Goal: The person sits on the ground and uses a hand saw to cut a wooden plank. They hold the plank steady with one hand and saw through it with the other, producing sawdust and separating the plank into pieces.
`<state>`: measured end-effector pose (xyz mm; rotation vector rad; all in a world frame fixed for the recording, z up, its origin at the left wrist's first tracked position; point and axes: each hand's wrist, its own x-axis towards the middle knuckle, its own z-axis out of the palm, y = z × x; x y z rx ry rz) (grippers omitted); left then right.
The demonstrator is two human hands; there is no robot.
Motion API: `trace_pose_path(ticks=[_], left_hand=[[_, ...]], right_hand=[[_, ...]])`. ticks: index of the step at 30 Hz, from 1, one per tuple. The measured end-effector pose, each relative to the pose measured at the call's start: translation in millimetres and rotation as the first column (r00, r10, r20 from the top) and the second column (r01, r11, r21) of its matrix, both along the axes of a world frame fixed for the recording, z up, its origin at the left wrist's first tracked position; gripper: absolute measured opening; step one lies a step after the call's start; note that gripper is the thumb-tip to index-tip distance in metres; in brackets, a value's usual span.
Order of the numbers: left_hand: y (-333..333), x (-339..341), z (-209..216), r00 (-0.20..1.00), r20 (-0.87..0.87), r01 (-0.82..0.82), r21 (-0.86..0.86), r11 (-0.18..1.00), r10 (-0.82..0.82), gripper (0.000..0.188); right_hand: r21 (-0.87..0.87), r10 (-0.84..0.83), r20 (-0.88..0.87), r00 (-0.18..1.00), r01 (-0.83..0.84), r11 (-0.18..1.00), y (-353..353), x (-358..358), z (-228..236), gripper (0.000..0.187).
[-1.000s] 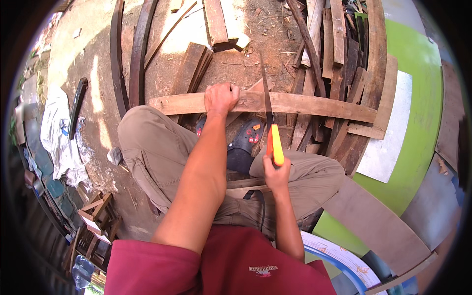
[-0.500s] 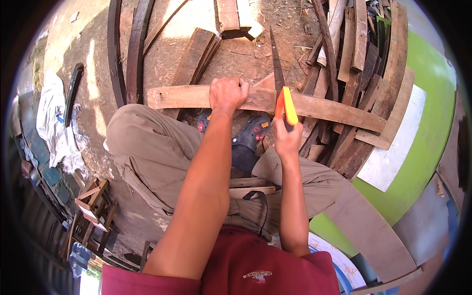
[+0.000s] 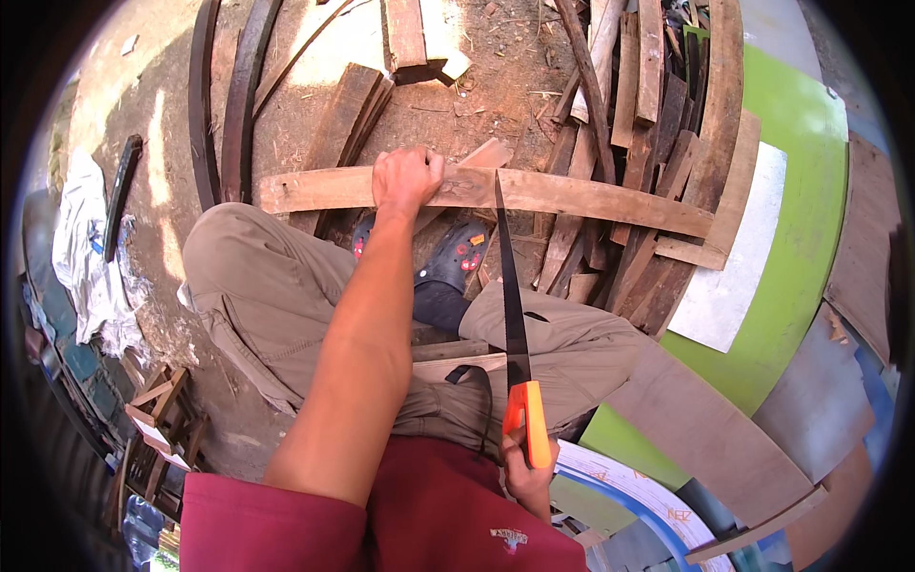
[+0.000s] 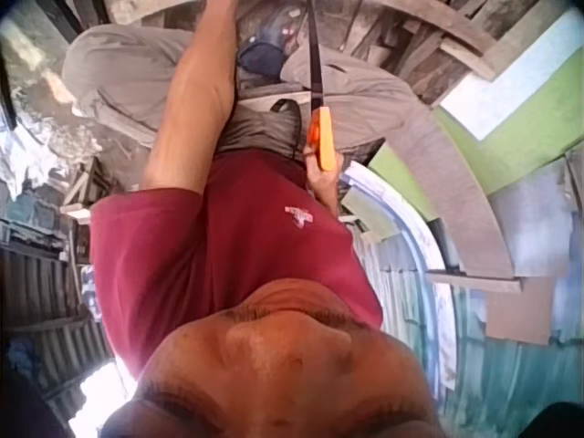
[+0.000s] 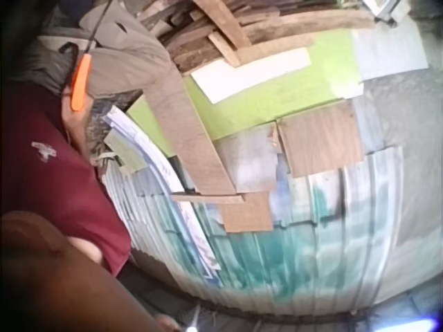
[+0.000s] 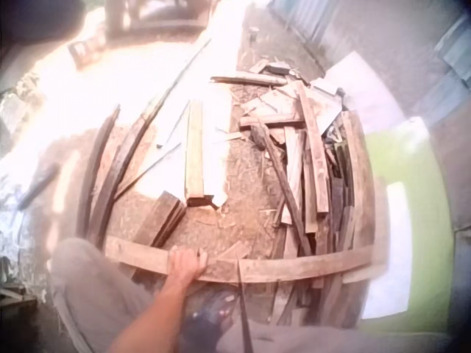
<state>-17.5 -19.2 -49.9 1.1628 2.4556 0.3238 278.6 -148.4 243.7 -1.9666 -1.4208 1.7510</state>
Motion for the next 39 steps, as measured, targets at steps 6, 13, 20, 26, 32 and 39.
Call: trace_pose_path(ticks=[6, 13, 20, 26, 32, 39], left_hand=[[-10, 1, 2, 0.998, 0.044, -0.034, -0.001, 0.999, 0.034, 0.039], [-1, 4, 3, 0.999, 0.033, 0.000, -0.010, 1.000, 0.000, 0.039], [3, -1, 8, 0.998, 0.053, 0.028, -0.126, 0.992, -0.021, 0.043], [-7, 4, 1, 0.999, 0.035, 0.022, -0.039, 0.999, -0.020, 0.039], [-1, 4, 7, 0.995, 0.101, 0.017, -0.057, 0.998, -0.012, 0.039], [-1, -1, 2, 0.998, 0.068, 0.001, -0.046, 0.999, 0.002, 0.043]], right_hand=[[0.049, -0.121, -0.151, 0.981, 0.129, 0.990, 58, -33, -118, 0.017], [0.135, -0.025, -0.200, 0.979, 0.053, 0.989, 163, -104, -213, 0.025], [0.101, 0.030, -0.084, 0.996, -0.022, 0.995, 48, -22, -116, 0.017], [0.028, -0.032, -0.044, 0.999, 0.033, 0.999, -12, 20, -19, 0.009], [0.030, -0.146, -0.216, 0.965, 0.156, 0.987, 101, -64, -164, 0.025], [0.293, 0.043, -0.127, 0.991, -0.004, 0.956, 151, -108, -207, 0.023]])
